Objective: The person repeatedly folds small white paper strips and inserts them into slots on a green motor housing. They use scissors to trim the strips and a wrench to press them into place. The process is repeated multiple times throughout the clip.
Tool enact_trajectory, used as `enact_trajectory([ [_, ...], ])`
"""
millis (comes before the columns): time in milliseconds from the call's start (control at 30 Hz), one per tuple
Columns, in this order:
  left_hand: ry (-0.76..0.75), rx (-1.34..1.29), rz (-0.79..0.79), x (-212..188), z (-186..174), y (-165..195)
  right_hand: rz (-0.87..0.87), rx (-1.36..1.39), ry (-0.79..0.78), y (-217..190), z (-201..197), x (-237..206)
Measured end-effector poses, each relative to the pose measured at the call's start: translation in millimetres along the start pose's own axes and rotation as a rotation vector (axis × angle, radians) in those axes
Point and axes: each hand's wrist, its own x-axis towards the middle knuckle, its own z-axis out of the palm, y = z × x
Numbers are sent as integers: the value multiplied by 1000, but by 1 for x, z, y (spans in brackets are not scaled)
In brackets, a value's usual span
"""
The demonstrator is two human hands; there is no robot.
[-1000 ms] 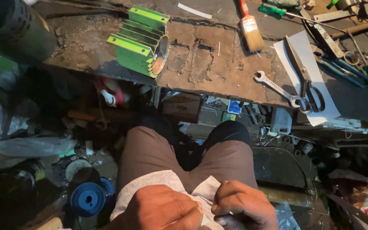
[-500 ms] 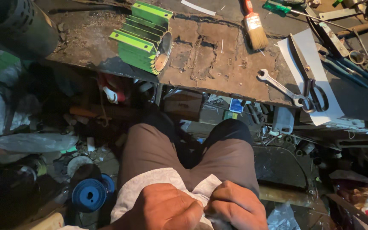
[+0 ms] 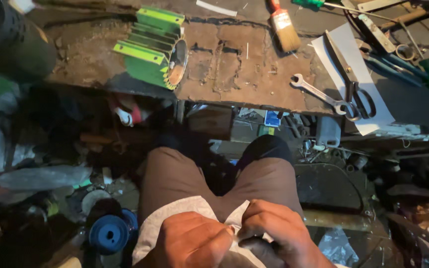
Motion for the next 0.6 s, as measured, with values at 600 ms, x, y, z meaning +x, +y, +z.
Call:
enact_trajectory([
  [600, 70, -505, -466, -13, 20, 3, -88, -126, 187, 12, 15, 8],
])
